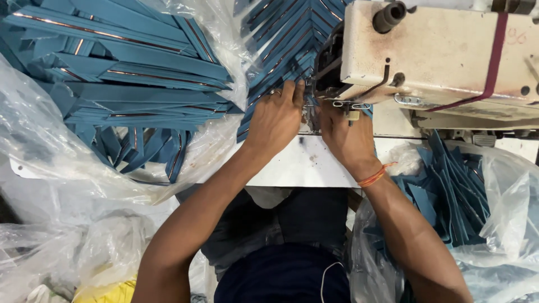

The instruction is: Stitch together multiple small blue fabric components using an industrial sewing machine.

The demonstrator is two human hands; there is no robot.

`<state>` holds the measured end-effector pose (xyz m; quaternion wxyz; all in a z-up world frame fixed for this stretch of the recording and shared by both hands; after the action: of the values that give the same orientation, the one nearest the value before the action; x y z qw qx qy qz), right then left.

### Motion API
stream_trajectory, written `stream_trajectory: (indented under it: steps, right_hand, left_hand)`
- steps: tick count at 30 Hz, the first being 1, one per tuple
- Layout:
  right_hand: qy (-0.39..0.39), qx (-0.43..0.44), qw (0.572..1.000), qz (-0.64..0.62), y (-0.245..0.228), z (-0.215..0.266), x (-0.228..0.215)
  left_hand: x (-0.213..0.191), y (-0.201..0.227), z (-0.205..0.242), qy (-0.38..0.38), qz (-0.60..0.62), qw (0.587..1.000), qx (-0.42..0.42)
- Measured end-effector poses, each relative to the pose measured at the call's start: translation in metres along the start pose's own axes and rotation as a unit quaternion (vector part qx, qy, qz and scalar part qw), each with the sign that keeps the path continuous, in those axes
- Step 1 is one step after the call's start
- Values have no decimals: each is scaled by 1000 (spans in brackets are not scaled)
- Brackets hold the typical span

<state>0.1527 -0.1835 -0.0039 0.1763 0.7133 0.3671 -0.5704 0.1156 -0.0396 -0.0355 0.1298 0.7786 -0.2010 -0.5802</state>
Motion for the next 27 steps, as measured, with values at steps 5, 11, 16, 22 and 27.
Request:
stream_trajectory:
  steps: [5,11,16,22,27]
  right_hand:
    - [22,5,1000,5,8,5,-1]
    - [-44,77,983,159,60,57,-98]
    - [-101,215,923,302,124,111,-113]
    - [-78,197,922,324,125,124,-123]
    - [-25,122,988,91,90,110,-136]
  left_hand:
    - [-2,-3,-2,11,-33,999,-1]
    - [-74,-51,18,52,-56,997,5]
    - [-130,-94,37,97,-199,975,-7]
    - [-139,-97,46,57,-181,982,7]
    - [-167,-34,44,96,-119,986,61]
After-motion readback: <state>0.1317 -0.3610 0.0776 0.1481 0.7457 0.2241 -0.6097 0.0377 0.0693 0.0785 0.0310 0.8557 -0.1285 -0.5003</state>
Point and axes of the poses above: each hand's wrist, its own z-axis away from the middle knuckle, its own x-axis out of the palm, y = z × x, the point moved 5 cm from there along -z, towards the middle knuckle, and after that the axes turned 11 degrees about z, right-handed, at the moved point
